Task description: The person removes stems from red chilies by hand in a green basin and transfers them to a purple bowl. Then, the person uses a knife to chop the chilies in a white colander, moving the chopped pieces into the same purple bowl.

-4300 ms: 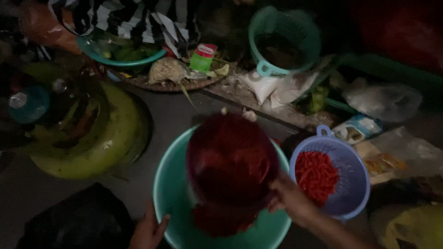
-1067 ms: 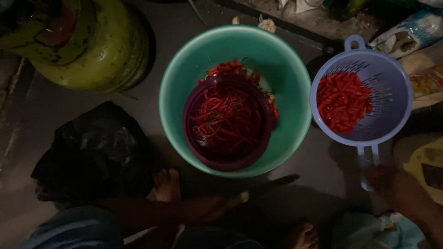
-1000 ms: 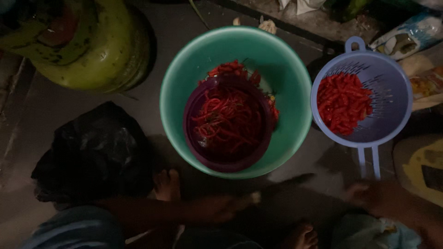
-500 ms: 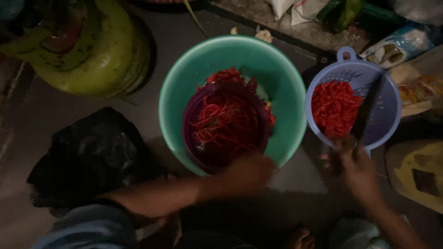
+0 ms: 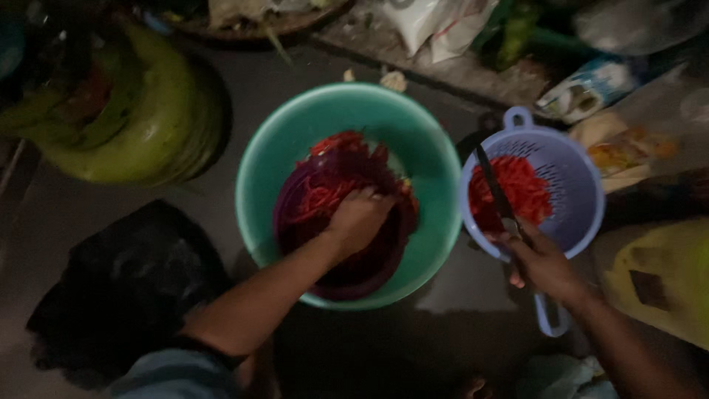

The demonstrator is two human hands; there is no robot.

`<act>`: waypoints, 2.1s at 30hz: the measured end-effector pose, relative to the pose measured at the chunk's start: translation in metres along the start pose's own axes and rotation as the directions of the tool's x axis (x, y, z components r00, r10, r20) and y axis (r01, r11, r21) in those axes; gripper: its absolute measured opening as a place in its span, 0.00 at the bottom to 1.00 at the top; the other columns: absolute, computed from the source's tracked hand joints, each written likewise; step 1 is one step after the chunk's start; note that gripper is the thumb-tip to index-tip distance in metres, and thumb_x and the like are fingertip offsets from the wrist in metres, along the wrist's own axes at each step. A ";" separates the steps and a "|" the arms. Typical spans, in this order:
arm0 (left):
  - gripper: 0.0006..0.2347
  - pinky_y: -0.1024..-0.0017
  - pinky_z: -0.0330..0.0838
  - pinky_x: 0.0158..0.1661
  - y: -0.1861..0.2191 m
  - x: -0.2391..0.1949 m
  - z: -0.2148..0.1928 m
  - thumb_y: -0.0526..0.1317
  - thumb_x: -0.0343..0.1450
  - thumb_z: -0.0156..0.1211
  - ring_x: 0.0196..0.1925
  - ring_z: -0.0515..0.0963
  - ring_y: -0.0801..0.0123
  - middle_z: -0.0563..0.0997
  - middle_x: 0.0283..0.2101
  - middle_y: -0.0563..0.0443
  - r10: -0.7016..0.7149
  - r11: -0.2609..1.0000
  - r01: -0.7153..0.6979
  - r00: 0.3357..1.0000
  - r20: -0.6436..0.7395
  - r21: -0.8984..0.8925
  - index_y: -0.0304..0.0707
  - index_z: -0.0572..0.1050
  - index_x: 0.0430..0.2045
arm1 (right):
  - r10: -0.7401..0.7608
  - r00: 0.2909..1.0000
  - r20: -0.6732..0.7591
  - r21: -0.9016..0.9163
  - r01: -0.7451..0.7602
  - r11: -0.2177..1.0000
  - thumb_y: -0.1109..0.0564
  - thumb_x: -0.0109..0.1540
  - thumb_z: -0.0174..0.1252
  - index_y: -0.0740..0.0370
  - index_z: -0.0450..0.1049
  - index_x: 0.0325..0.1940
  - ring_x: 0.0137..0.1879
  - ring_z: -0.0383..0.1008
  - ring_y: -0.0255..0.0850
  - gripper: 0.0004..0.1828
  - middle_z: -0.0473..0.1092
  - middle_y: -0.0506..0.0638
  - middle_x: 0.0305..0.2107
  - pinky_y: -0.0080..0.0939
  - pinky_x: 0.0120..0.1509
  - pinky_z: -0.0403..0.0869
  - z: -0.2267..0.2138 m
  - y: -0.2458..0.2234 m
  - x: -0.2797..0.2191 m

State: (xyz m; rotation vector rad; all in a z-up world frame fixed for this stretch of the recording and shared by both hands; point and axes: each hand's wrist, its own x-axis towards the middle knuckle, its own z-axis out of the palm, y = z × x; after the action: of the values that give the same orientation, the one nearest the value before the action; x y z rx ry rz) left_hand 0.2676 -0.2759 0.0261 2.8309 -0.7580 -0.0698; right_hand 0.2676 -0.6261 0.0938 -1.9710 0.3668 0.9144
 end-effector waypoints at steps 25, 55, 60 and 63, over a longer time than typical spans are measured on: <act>0.13 0.70 0.68 0.24 0.093 0.047 -0.065 0.43 0.74 0.63 0.21 0.72 0.74 0.74 0.20 0.49 -0.453 0.240 0.173 0.890 0.048 -0.955 0.30 0.77 0.25 | -0.187 0.971 -0.149 0.445 0.234 0.864 0.52 0.68 0.50 0.54 0.70 0.55 0.32 0.75 0.43 0.13 0.74 0.52 0.39 0.46 0.32 0.72 -0.023 -0.026 -0.021; 0.10 0.65 0.69 0.25 0.153 0.083 -0.009 0.39 0.71 0.67 0.20 0.76 0.62 0.78 0.21 0.40 -0.448 0.340 0.082 0.890 -0.084 -0.937 0.28 0.77 0.26 | -0.593 0.672 -0.444 -0.460 0.397 0.794 0.42 0.79 0.35 0.72 0.70 0.49 0.45 0.73 0.70 0.29 0.71 0.74 0.37 0.61 0.53 0.70 -0.015 -0.024 0.025; 0.08 0.63 0.73 0.30 0.152 0.090 -0.006 0.39 0.71 0.63 0.26 0.80 0.59 0.81 0.26 0.41 -0.409 0.307 0.075 0.910 -0.061 -0.949 0.30 0.79 0.28 | -0.528 0.794 -0.301 -0.321 0.437 0.840 0.44 0.71 0.41 0.67 0.69 0.54 0.48 0.76 0.67 0.24 0.74 0.71 0.40 0.59 0.51 0.71 0.004 -0.017 0.004; 0.08 0.59 0.72 0.32 0.153 0.096 -0.002 0.38 0.72 0.60 0.28 0.80 0.52 0.80 0.28 0.38 -0.316 0.385 -0.075 0.926 -0.208 -0.920 0.29 0.78 0.29 | -0.506 0.799 -0.326 -0.386 0.376 0.842 0.47 0.72 0.43 0.65 0.70 0.53 0.48 0.75 0.68 0.19 0.75 0.70 0.39 0.63 0.50 0.70 0.004 -0.012 0.006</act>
State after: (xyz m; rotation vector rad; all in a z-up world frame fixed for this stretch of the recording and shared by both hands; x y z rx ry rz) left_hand 0.2757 -0.4532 0.0614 1.6910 -0.2409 0.0056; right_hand 0.2773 -0.6154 0.0957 -2.3997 -0.0244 0.2406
